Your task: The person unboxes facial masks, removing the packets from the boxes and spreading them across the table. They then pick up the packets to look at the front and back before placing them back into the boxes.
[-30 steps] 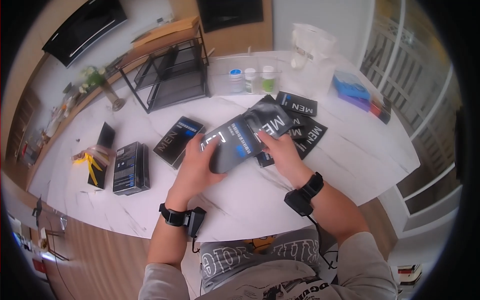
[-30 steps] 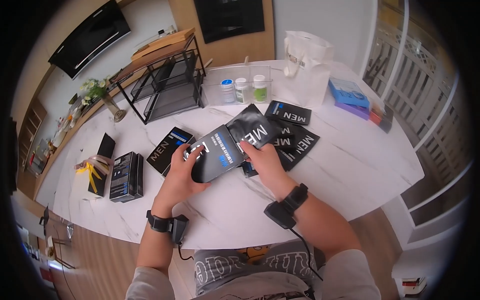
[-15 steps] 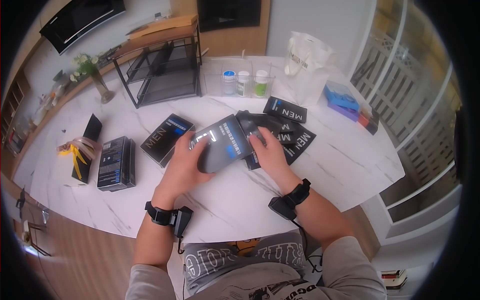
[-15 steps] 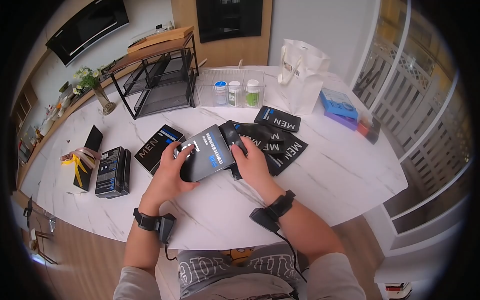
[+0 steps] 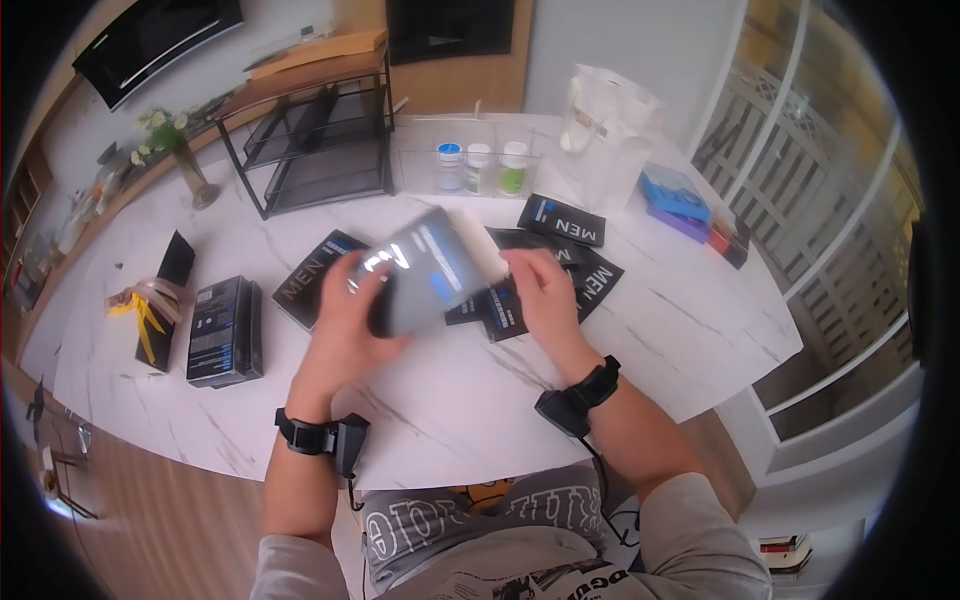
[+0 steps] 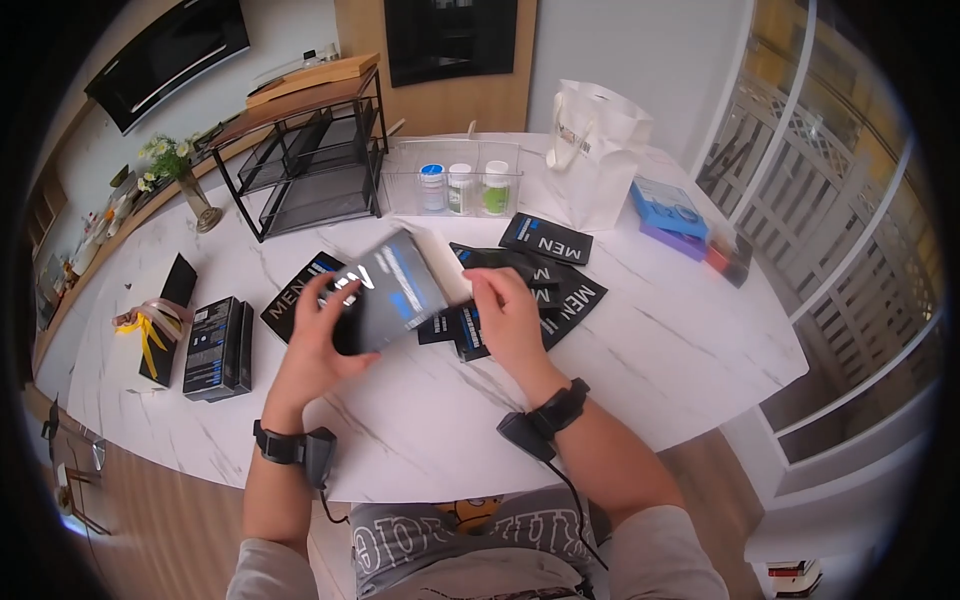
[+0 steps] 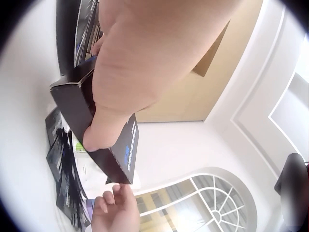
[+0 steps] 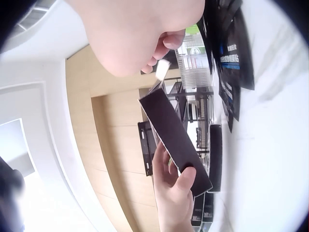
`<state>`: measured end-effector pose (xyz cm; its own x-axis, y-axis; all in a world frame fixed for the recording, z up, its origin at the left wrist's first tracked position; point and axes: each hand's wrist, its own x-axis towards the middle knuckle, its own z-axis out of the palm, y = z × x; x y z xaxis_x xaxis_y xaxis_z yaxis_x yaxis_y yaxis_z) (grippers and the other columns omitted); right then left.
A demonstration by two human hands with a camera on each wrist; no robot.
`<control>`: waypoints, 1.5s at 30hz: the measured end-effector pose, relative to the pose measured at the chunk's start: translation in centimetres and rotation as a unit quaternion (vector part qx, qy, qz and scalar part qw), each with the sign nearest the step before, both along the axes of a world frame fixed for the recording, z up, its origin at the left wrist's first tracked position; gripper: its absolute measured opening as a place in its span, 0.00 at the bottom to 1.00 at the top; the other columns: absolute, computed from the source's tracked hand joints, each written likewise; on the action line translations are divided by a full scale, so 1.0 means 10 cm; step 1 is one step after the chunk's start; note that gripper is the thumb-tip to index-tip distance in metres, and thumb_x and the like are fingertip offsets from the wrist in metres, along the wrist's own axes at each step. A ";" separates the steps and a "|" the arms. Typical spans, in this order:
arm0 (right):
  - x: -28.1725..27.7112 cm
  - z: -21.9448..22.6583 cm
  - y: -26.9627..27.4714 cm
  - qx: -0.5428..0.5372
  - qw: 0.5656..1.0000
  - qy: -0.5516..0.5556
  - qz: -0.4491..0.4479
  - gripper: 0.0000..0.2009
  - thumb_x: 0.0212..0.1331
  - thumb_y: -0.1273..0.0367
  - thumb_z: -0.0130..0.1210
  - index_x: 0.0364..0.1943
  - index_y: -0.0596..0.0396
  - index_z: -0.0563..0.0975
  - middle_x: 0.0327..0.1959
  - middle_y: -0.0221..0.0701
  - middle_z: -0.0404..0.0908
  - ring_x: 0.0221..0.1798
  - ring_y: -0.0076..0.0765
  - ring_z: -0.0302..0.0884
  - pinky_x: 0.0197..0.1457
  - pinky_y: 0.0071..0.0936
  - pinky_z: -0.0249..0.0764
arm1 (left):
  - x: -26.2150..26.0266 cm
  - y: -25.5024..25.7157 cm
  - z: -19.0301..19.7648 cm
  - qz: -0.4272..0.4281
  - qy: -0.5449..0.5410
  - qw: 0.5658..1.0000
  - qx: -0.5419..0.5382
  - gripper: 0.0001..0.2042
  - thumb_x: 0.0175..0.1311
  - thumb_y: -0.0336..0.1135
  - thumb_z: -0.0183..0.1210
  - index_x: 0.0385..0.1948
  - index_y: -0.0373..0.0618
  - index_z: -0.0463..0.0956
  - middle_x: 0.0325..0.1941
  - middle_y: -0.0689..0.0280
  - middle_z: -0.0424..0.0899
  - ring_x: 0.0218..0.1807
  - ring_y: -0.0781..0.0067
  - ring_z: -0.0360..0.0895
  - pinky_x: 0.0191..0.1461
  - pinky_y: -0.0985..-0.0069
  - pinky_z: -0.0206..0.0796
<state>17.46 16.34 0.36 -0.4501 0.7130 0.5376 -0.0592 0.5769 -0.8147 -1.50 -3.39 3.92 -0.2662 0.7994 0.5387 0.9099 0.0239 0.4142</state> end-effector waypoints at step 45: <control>0.13 -0.19 0.38 0.217 0.887 -0.398 -0.087 0.28 0.58 0.53 0.62 0.57 0.57 0.75 0.57 0.37 0.77 0.65 0.47 0.69 0.71 0.56 0.56 | -0.14 0.22 -0.43 -0.140 -0.664 0.735 0.000 0.08 0.71 0.24 0.52 0.47 0.35 0.78 0.42 0.64 0.85 0.43 0.79 0.81 0.48 0.80 0.72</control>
